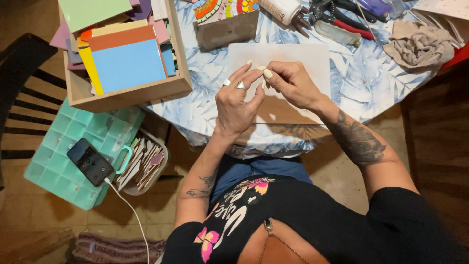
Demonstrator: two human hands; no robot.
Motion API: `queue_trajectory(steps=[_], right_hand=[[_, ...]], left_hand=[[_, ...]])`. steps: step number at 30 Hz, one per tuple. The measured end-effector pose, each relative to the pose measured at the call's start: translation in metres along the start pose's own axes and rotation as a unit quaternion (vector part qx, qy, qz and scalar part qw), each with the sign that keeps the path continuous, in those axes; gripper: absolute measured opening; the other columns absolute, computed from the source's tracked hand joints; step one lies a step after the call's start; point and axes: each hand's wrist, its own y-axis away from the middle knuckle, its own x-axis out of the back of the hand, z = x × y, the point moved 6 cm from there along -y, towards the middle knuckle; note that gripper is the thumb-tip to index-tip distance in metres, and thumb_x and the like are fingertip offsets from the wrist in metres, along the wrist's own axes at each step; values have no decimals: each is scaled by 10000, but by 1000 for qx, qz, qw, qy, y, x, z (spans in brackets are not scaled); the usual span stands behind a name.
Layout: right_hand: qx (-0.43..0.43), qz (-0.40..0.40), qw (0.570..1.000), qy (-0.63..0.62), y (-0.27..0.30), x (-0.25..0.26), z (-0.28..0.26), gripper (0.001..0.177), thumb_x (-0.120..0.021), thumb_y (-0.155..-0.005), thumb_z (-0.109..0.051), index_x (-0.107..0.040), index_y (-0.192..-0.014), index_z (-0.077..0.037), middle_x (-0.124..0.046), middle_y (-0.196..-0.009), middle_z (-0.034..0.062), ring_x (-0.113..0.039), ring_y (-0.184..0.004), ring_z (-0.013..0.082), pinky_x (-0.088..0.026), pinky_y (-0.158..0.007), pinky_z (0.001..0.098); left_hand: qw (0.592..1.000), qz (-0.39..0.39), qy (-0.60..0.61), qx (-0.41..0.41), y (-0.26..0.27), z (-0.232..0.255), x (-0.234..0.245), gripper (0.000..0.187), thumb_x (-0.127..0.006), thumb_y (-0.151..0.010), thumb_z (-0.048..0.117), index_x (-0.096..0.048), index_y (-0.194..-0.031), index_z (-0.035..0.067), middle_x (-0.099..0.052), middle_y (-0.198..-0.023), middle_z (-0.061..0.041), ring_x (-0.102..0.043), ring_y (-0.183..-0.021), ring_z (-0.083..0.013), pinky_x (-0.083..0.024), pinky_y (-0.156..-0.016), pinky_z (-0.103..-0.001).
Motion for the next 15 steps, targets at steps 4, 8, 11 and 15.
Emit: queue_trajectory(steps=[4, 8, 11, 15], right_hand=[[21, -17, 999, 46, 8, 5, 11, 280, -458, -914, -204, -518, -677, -67, -353, -453, 42, -310, -467, 103, -303, -442, 238], [76, -104, 934, 335, 39, 9, 49, 139, -405, -853, -162, -432, -764, -58, -423, -647, 116, -478, -566, 313, -415, -495, 375], [60, -159, 872, 458, 65, 11, 49, 172, -375, -830, -256, -424, -798, -95, -444, -709, 86, -523, -631, 303, -459, -522, 394], [119, -146, 813, 551, 89, 7, 49, 186, -361, -834, -276, -414, -696, -162, -395, -623, -10, -533, -621, 181, -449, -522, 265]], left_hand=[[999, -3, -36, -11, 19, 5, 2, 252, -621, -740, 92, -596, -988, 55, -628, -906, -121, -581, -942, -313, -479, -781, -358], [987, -71, -106, -93, 68, 18, -13, 151, -580, -761, 203, -592, -795, 57, -596, -879, -81, -589, -869, -280, -477, -739, -336], [974, -148, -142, -96, 89, 26, -17, 375, -570, -770, 287, -532, -1040, 30, -537, -1011, -138, -514, -993, -326, -400, -853, -413], [955, -208, -198, -66, 104, 18, -24, 603, -592, -742, 390, -458, -1175, -7, -494, -1115, -182, -440, -1094, -352, -282, -954, -482]])
